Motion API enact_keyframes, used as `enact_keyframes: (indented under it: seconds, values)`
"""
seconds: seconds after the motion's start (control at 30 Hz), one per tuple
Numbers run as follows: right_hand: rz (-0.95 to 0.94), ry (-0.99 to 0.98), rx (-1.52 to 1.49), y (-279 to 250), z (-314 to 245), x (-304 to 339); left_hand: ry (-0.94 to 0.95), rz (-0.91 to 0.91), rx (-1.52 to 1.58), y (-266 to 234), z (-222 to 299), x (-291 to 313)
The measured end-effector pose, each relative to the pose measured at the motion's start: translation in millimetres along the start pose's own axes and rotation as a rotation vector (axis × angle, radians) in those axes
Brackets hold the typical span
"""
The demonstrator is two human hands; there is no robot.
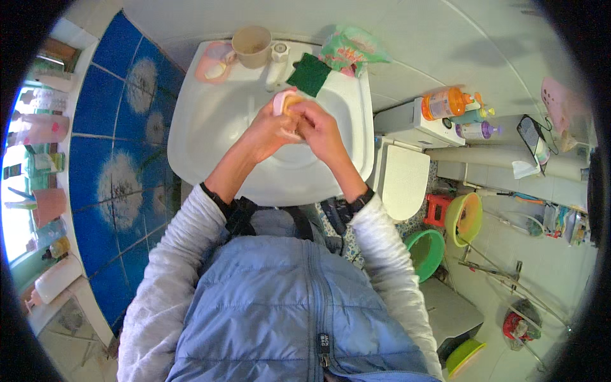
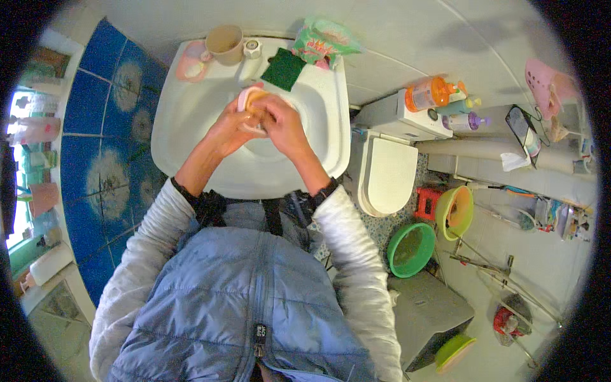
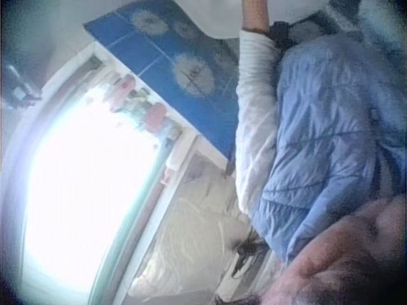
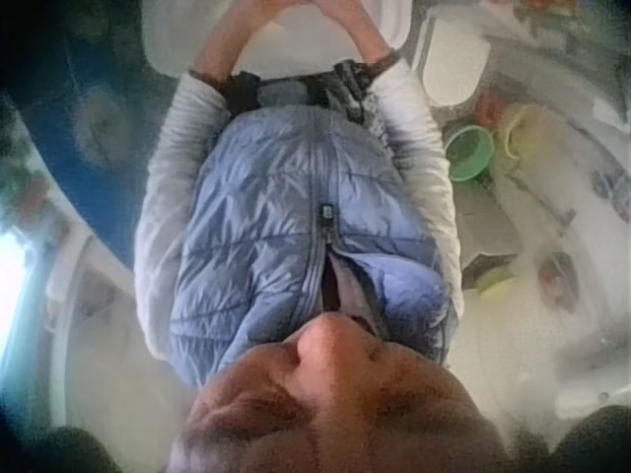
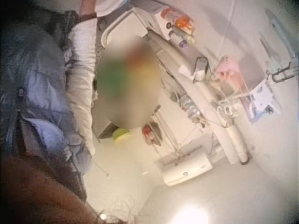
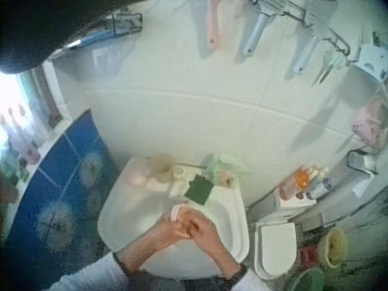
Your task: The person cleans a small pink plastic basket with a sponge at the sink, then rinses it. They then pick up a white hose and connect it to a small blue and white washing machine on the floor.
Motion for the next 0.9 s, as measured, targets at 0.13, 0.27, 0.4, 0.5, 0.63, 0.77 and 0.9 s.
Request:
enact_keyframes:
  seconds: [0.13,0.27,0.4,0.5,0.63,0.77,0.9]
  values:
    - [-0.217,-0.299,0.408,-7.7,-14.5,20.6,-0.019,-0.150,-0.021,8.2,-2.6,3.5]
    - [-0.108,-0.040,0.658,-38.0,16.8,17.5,0.118,-0.165,-0.258,3.1,4.1,-0.5]
    - [0.286,0.233,-0.356,-53.4,28.3,20.4,0.351,-0.106,-0.648,6.2,12.7,-10.0]
    - [0.257,-0.099,0.040,-23.7,-25.9,10.6,0.582,-0.138,-0.924,25.5,19.7,-1.1]
    - [0.272,0.094,0.030,-36.5,-36.5,-19.9,0.530,-0.094,-1.091,35.8,16.0,5.3]
    - [0.342,0.072,0.046,-38.0,-38.4,-9.0,0.610,-0.044,-1.185,43.4,32.3,8.0]
    - [0.357,-0.169,0.218,-22.2,-47.7,6.0,0.591,0.027,-1.319,38.3,41.5,6.6]
Point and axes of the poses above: each hand's wrist, its own x-axis away from the middle knuckle, its own y-axis out of the palm, z = x × y, the point moved 8 cm from there along -x, towards the middle knuckle, and after that the axes turned 11 degrees about y, right-handed, at the moved point
